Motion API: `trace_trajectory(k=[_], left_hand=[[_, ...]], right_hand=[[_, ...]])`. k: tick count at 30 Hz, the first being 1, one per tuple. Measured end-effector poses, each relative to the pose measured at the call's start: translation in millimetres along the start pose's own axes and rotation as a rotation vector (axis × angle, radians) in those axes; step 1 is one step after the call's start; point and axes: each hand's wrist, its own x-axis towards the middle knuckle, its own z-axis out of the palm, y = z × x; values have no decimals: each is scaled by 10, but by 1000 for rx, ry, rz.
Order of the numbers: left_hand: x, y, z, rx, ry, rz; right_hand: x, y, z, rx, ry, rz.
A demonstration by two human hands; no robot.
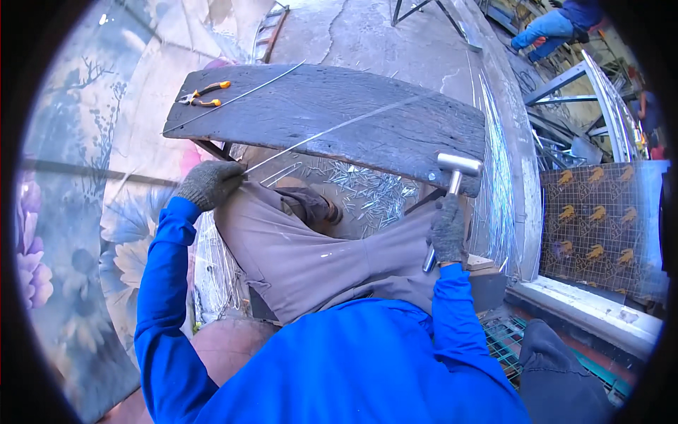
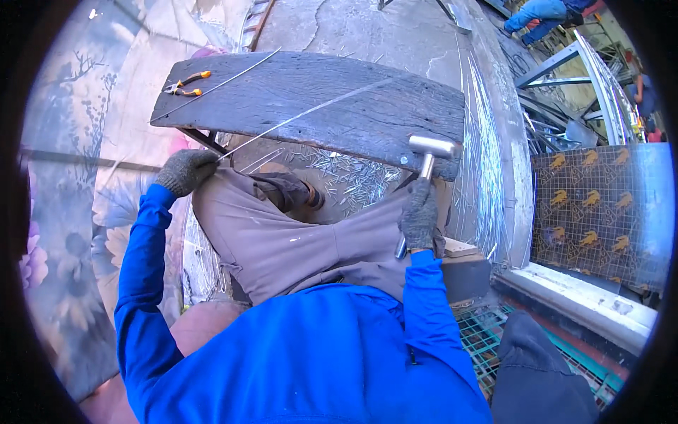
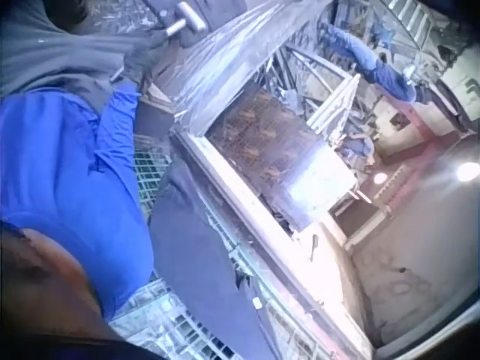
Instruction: The recorder is using a hammer and a wooden bench to straighten thin metal rods or wires.
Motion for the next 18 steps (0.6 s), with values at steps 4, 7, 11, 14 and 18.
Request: trace_trajectory(k=[4,7,11,14,18], left_hand=[[371,1209,-318,-870,-303,-205],[453,1822,155,-1831,-469,-304],[594,2560,258,-2149,-391,-190],[796,2915,208,-2677,-531,-16],[972,2959,177,-2633,-290,-63]], right_hand=[[-150,-332,-152,161,93,171],[-112,-278,-139,146,94,87],[-47,-213,-87,176,26,214],[256,426,-33,121,63,-287],[20,-84,-75,224,50,181]])
